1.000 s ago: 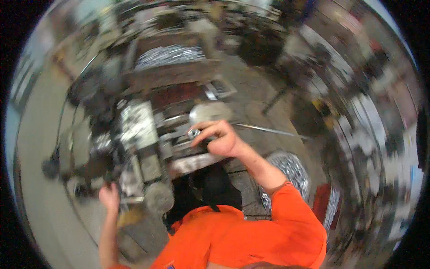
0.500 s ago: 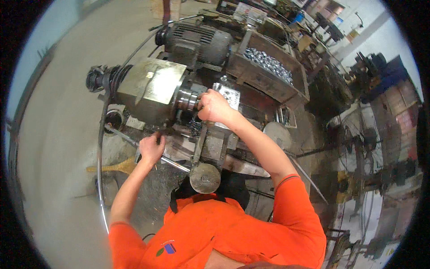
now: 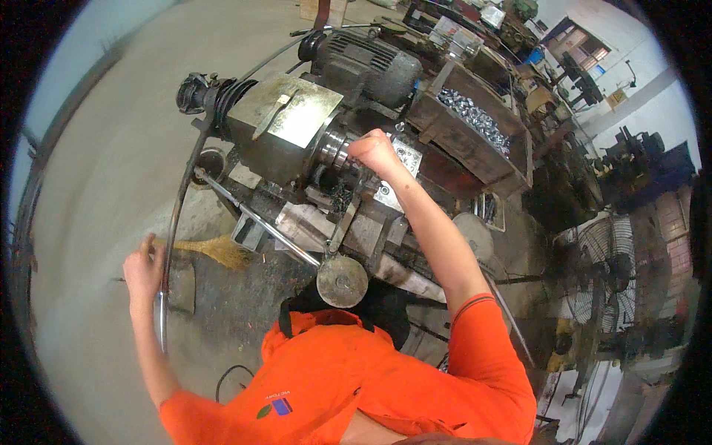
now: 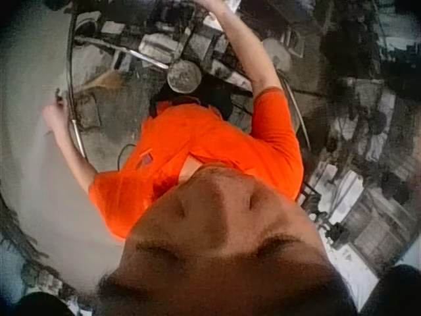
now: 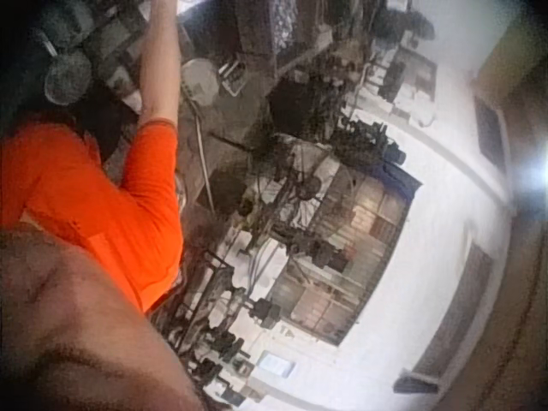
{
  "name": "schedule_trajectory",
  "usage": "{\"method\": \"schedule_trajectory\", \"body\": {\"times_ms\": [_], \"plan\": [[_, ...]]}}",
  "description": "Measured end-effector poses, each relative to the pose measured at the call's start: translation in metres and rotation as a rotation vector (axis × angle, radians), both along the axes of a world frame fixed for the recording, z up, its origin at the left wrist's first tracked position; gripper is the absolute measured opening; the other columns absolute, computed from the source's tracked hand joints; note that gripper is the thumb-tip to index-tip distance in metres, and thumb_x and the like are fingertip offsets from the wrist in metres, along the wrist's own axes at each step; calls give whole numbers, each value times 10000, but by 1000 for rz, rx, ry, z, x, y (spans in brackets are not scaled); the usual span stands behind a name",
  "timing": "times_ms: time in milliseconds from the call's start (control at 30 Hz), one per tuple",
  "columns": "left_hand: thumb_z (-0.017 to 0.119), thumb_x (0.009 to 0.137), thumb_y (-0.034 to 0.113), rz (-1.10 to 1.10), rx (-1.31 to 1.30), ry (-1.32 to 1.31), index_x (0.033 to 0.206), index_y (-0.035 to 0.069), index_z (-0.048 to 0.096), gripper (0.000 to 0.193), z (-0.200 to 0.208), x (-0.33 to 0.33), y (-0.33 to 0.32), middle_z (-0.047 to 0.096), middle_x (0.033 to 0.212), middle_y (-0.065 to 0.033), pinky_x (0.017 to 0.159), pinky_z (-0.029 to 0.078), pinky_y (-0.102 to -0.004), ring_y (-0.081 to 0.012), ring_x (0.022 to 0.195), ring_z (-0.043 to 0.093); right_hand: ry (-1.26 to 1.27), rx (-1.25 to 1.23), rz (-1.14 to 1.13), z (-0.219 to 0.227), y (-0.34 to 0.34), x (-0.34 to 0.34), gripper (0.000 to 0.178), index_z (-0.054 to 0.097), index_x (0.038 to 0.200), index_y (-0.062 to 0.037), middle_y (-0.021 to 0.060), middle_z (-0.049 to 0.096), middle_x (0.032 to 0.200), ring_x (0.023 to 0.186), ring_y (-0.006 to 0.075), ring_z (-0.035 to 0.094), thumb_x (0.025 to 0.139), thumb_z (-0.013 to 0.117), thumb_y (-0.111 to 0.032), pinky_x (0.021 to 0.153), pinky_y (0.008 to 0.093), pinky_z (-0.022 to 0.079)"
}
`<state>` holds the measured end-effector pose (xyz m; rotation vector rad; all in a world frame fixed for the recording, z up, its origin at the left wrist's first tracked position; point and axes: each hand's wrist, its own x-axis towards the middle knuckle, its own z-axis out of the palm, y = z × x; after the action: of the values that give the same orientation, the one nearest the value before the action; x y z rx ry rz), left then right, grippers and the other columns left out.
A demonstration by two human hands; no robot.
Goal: The person operates a metal turning machine in a workshop, repeatedly inserting small metal pieces into the machine, activating it with a lever, and collecting the processed parts into a nearby container. The person continues this cycle throughout the clip, handling each piece individually.
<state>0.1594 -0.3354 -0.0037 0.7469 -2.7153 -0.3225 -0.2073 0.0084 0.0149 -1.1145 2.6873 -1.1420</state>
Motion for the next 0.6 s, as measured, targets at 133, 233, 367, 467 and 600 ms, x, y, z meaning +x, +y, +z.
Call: {"method": "schedule_trajectory", "body": {"times_ms": [133, 233, 367, 467, 600], "plan": [[661, 773, 254, 109, 243, -91, 1141, 26, 555, 446, -9, 16, 34, 616, 781, -193, 644, 467, -411, -342, 743, 607, -501, -123, -255, -8, -4, -17, 193, 636, 626, -37, 184, 625, 703, 710, 329, 618, 591, 593, -222, 641, 348, 491], [656, 761, 219, 111, 205, 12, 1049, -4, 570, 375, -41, 20, 21, 610, 773, -211, 646, 465, -423, -357, 754, 605, -200, -57, -300, 1, -17, 6, 238, 660, 661, -37, 203, 629, 728, 737, 354, 620, 588, 598, -255, 700, 374, 486], [615, 743, 163, 169, 79, -207, 929, -23, 581, 265, -45, 0, -1, 609, 751, -221, 654, 472, -450, -377, 737, 602, -138, -21, -307, 15, -15, 29, 256, 672, 700, -50, 194, 635, 745, 766, 351, 619, 588, 596, -268, 712, 379, 478], [594, 726, 141, 197, -125, -314, 850, -9, 588, 194, -56, -2, -30, 611, 717, -206, 645, 480, -456, -370, 697, 603, -136, -18, -321, 8, -9, 30, 262, 667, 712, -52, 176, 638, 736, 760, 337, 616, 578, 589, -263, 700, 372, 466], [600, 713, 133, 197, -386, -385, 750, 42, 574, 102, -59, 5, -135, 608, 689, -165, 606, 486, -434, -324, 659, 609, -198, -47, -328, -2, -11, 25, 252, 648, 689, -45, 163, 625, 694, 721, 305, 611, 565, 582, -255, 668, 352, 453]]}}
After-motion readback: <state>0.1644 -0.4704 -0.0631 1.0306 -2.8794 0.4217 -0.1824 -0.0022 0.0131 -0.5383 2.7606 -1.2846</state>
